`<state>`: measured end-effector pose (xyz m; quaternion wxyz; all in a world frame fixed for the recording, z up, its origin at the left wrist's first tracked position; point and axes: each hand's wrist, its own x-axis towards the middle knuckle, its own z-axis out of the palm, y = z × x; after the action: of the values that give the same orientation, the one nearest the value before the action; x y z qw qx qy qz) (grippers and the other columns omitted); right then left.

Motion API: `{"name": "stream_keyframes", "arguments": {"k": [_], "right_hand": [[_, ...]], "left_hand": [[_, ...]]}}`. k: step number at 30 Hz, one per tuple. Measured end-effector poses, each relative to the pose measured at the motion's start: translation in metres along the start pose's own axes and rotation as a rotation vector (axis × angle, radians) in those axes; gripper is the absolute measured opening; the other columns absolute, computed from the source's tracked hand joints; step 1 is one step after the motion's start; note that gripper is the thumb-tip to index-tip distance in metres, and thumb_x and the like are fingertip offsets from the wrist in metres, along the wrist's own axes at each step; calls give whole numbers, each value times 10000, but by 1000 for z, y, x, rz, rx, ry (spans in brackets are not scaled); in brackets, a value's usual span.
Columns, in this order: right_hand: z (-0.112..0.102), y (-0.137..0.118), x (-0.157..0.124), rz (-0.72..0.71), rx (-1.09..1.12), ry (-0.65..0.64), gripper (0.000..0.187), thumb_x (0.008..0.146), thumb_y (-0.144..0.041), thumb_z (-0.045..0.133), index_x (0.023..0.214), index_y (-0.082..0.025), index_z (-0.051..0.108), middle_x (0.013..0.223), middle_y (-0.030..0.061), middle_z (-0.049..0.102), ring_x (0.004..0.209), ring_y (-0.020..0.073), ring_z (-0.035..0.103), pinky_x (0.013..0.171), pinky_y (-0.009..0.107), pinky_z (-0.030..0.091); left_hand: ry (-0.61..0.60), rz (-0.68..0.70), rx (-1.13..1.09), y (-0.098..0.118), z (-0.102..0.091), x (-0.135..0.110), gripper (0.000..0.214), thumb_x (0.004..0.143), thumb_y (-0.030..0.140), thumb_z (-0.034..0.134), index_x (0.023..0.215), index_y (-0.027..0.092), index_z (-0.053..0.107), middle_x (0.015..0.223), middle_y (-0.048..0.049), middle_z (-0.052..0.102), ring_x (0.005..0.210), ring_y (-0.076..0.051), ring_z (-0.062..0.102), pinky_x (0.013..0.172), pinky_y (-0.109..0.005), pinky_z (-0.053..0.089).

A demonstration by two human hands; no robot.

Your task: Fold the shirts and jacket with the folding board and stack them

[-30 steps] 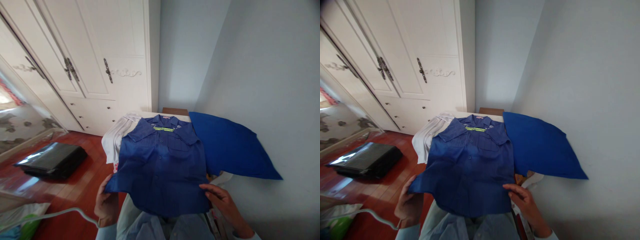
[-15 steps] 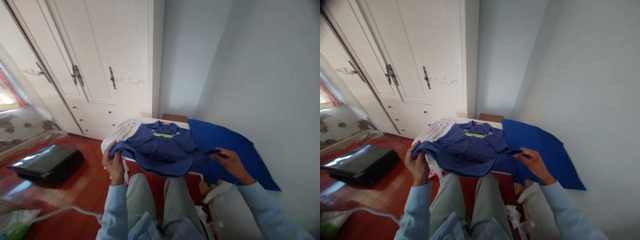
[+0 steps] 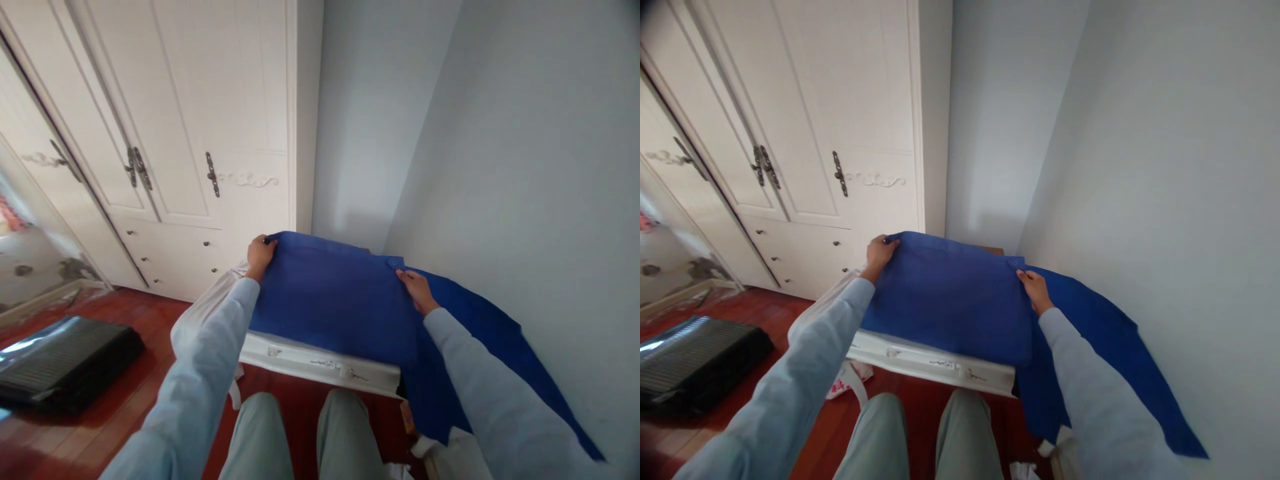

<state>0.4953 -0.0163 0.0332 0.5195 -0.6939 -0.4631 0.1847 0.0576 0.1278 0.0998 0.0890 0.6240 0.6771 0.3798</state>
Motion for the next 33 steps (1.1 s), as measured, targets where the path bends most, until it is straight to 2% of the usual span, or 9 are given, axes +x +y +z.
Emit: {"name": "stream_keyframes", "arguments": {"k": [2,5,9,12,17,22,26,29,33], "right_hand": [[16,15,10,133,-40,26,474,744,-582,649,650,-120,607,592,27,569,617,109,497,573,208,358],[26,34,13,218,-50,13,374,709,-469,692,596,-120,616,590,48,595,590,112,504,544,208,341],[24,47,14,296,17,-65,277,709,-388,711,721,-115,672,704,69,680,619,128,587,563,201,424],[23,49,19,344,71,-125,242,724,-336,721,805,-113,675,754,69,701,629,129,620,584,204,475],[29,42,28,359,104,-195,256,739,-316,762,843,-96,680,766,87,708,638,144,642,579,212,503],[34,34,34,198,244,-43,293,798,-291,733,1045,-140,693,986,67,732,792,123,669,696,182,540],[44,41,37,306,236,-35,161,798,-229,702,913,-117,691,862,71,725,678,127,643,638,203,529],[50,51,38,353,190,-40,100,762,-188,715,799,-105,675,739,67,697,596,126,607,572,204,494],[49,64,40,363,180,-45,178,759,-263,734,842,-125,659,772,53,705,621,127,628,607,214,521]], "left_hand": [[-143,-37,99,-12,26,13,286,823,337,685,991,110,736,1038,-193,731,992,-302,675,801,-342,487],[-246,-59,150,-39,57,17,211,798,275,698,913,104,747,1067,-222,730,1053,-330,670,856,-367,487],[-335,-43,174,-70,79,21,367,820,393,691,1053,111,728,1176,-213,709,1122,-324,656,896,-350,487],[-381,-52,180,-82,86,29,497,748,437,750,1110,100,708,1186,-210,709,1115,-335,659,873,-331,496],[-418,-48,135,-89,88,36,226,774,326,687,884,137,744,984,-138,762,942,-272,701,764,-277,489],[-371,-60,46,-92,83,39,287,869,337,546,919,112,716,940,-112,753,881,-219,691,711,-255,472],[-359,-89,-11,-92,88,40,441,748,473,705,1001,112,697,948,-110,749,884,-239,685,693,-263,476],[-376,-104,-54,-90,96,39,333,640,388,796,850,140,722,827,-91,746,811,-239,688,684,-271,483],[-322,-115,-134,-92,103,34,228,760,349,682,850,148,742,842,-69,753,787,-207,688,670,-254,481]]}}
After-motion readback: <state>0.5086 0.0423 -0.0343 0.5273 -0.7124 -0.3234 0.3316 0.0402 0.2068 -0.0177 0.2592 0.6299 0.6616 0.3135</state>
